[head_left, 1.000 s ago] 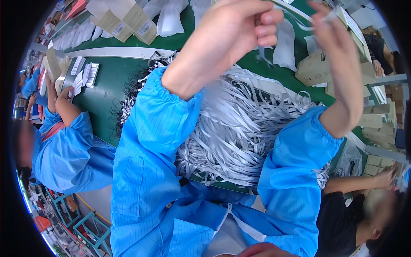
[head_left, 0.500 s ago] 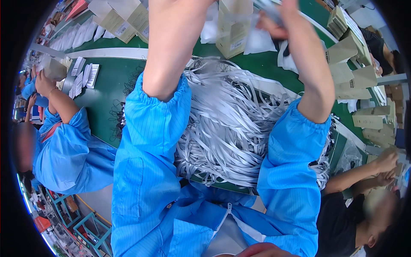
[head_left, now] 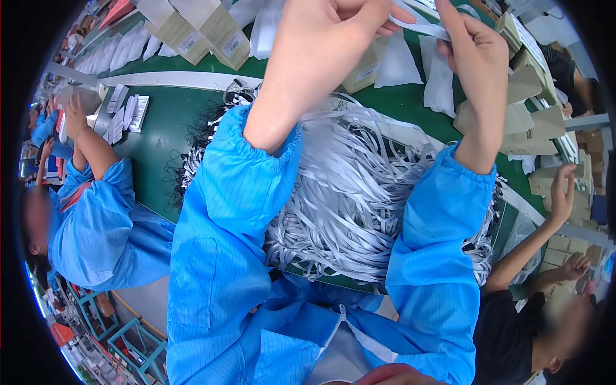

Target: Manually coil white electronic cables and place them into individual cardboard boxes on an assembly line.

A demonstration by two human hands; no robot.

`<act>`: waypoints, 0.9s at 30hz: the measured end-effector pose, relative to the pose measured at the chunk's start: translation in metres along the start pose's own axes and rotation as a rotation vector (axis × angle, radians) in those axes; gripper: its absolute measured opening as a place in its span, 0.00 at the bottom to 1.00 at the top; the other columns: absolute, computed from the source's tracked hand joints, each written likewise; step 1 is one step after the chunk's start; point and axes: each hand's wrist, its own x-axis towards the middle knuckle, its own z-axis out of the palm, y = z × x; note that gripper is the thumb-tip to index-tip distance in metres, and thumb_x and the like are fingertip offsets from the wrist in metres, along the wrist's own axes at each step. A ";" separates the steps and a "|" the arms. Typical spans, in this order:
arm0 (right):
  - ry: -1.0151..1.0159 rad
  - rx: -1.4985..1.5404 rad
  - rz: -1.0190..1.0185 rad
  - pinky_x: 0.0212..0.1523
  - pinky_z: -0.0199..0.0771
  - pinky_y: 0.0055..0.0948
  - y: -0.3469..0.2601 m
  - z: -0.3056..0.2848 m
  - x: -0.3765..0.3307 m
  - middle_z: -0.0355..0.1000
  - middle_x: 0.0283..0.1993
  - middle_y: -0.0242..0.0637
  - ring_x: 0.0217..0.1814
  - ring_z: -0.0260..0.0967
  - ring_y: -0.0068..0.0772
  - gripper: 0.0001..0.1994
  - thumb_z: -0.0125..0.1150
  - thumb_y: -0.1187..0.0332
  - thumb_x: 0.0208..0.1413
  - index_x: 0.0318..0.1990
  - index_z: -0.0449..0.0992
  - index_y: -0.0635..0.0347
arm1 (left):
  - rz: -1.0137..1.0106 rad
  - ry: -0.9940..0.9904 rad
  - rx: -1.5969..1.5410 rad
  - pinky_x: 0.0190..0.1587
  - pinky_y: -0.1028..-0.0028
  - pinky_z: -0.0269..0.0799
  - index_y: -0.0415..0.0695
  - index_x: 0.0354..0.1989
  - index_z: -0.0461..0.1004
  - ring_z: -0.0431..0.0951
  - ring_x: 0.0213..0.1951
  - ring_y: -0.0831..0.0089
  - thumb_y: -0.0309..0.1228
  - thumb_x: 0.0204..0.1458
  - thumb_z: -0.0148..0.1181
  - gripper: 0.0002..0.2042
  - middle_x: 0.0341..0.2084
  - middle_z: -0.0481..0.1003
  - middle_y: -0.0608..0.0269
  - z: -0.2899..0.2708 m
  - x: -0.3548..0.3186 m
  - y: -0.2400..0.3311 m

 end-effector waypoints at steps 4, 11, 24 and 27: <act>-0.268 -0.145 0.105 0.23 0.49 0.18 -0.021 -0.019 -0.009 0.68 0.23 0.23 0.23 0.56 0.10 0.21 0.53 0.51 0.68 0.38 0.81 0.61 | 0.116 -0.098 0.121 0.44 0.78 0.74 0.39 0.63 0.61 0.80 0.38 0.77 0.21 0.63 0.52 0.19 0.34 0.82 0.55 -0.007 -0.001 0.004; -0.301 -0.035 0.367 0.30 0.56 0.18 -0.077 -0.005 -0.022 0.70 0.27 0.27 0.29 0.61 0.12 0.16 0.60 0.62 0.65 0.27 0.77 0.63 | 0.102 -0.079 0.210 0.41 0.79 0.73 0.39 0.63 0.61 0.78 0.36 0.79 0.21 0.63 0.52 0.20 0.33 0.81 0.58 -0.012 0.004 0.000; 0.127 0.775 0.169 0.24 0.54 0.19 -0.060 0.027 -0.011 0.65 0.25 0.29 0.21 0.55 0.18 0.15 0.58 0.62 0.66 0.27 0.70 0.59 | -0.006 -0.010 0.670 0.40 0.73 0.74 0.34 0.62 0.55 0.79 0.38 0.64 0.24 0.53 0.66 0.31 0.41 0.76 0.44 -0.001 -0.005 0.012; 0.223 0.982 0.181 0.25 0.54 0.20 -0.063 0.029 -0.006 0.64 0.27 0.31 0.22 0.54 0.19 0.16 0.55 0.59 0.68 0.29 0.66 0.58 | 0.477 0.100 0.887 0.44 0.67 0.74 0.33 0.63 0.52 0.78 0.44 0.53 0.25 0.48 0.70 0.37 0.46 0.73 0.38 -0.010 0.000 -0.020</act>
